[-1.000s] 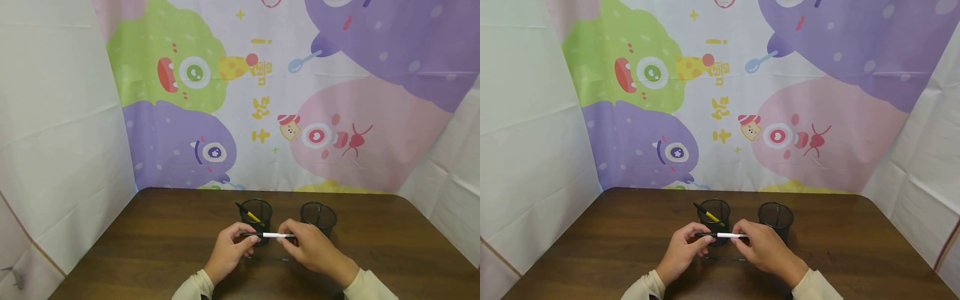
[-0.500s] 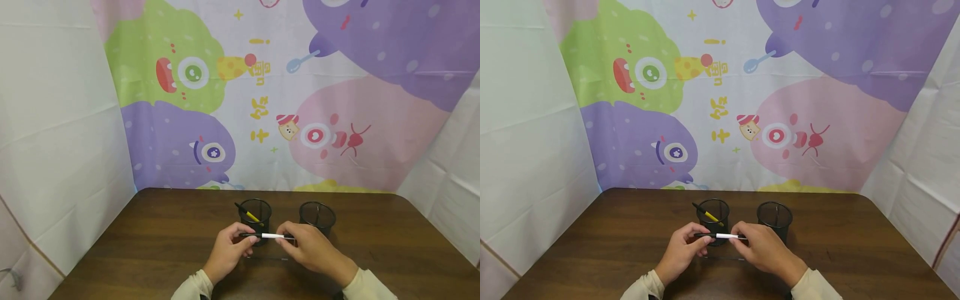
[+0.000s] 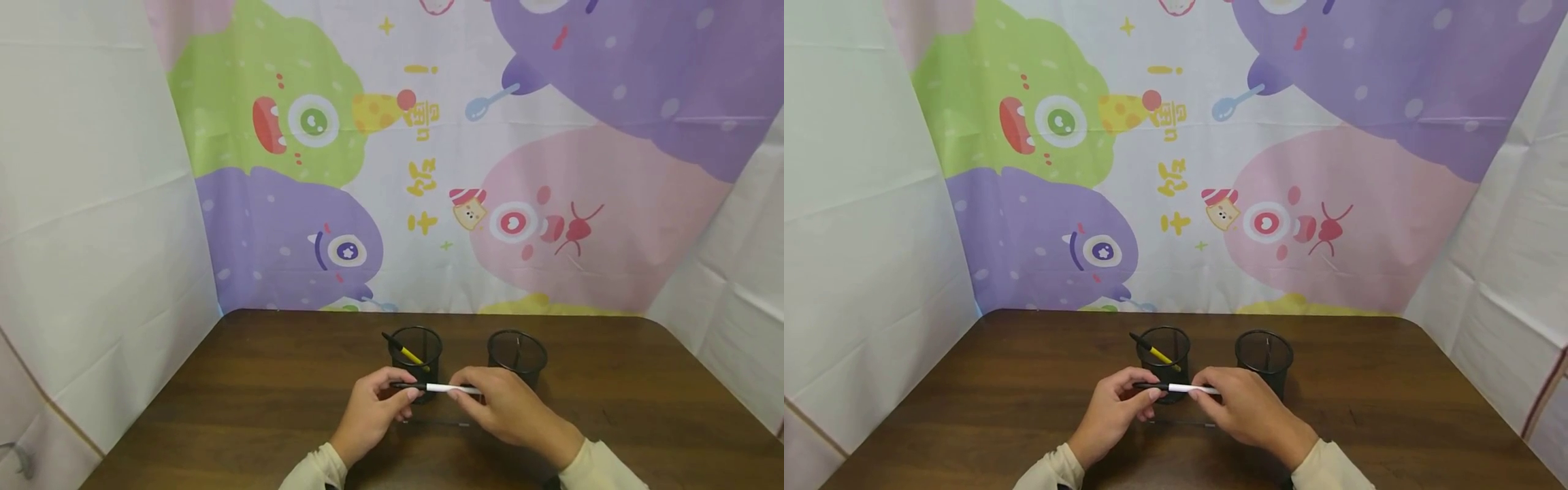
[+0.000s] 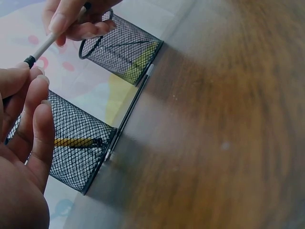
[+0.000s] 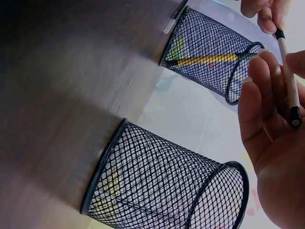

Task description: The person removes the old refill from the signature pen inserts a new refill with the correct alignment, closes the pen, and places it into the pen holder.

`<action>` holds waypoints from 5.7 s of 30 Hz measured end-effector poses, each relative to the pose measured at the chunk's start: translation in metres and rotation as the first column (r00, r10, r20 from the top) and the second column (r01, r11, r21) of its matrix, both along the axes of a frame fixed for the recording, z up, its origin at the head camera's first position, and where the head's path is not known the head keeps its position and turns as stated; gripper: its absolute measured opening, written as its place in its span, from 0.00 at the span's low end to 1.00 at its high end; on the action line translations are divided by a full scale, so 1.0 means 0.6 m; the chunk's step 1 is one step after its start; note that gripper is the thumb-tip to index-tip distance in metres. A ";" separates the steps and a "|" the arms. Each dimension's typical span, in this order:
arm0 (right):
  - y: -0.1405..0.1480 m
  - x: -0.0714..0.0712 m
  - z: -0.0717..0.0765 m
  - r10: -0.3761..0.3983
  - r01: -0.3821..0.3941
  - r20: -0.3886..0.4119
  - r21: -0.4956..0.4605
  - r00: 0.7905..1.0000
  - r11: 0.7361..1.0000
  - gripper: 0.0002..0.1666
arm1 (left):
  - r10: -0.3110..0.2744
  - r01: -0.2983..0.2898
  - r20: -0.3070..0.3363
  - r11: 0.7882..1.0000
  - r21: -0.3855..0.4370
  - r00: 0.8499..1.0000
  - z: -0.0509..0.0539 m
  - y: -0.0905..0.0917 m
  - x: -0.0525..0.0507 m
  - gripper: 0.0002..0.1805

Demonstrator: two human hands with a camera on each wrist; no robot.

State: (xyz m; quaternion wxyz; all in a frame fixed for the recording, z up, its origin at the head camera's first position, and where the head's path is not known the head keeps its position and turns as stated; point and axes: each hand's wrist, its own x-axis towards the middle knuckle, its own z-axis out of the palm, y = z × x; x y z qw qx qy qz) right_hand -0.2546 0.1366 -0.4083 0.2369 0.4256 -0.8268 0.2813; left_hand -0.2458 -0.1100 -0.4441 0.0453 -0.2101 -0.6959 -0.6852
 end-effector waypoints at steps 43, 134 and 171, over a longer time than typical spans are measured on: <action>0.000 0.002 -0.004 0.029 -0.030 0.115 0.006 0.993 1.000 0.08 | -0.022 0.023 0.029 0.999 -0.040 0.999 0.002 0.001 0.003 0.09; 0.003 0.003 -0.001 0.010 -0.019 0.159 0.053 0.987 0.998 0.07 | -0.035 0.035 0.011 0.998 -0.057 0.999 -0.004 -0.001 0.000 0.09; 0.004 0.004 -0.002 -0.001 -0.013 0.172 0.078 0.985 0.997 0.04 | -0.046 0.046 0.005 0.999 -0.014 0.999 -0.001 0.001 0.004 0.10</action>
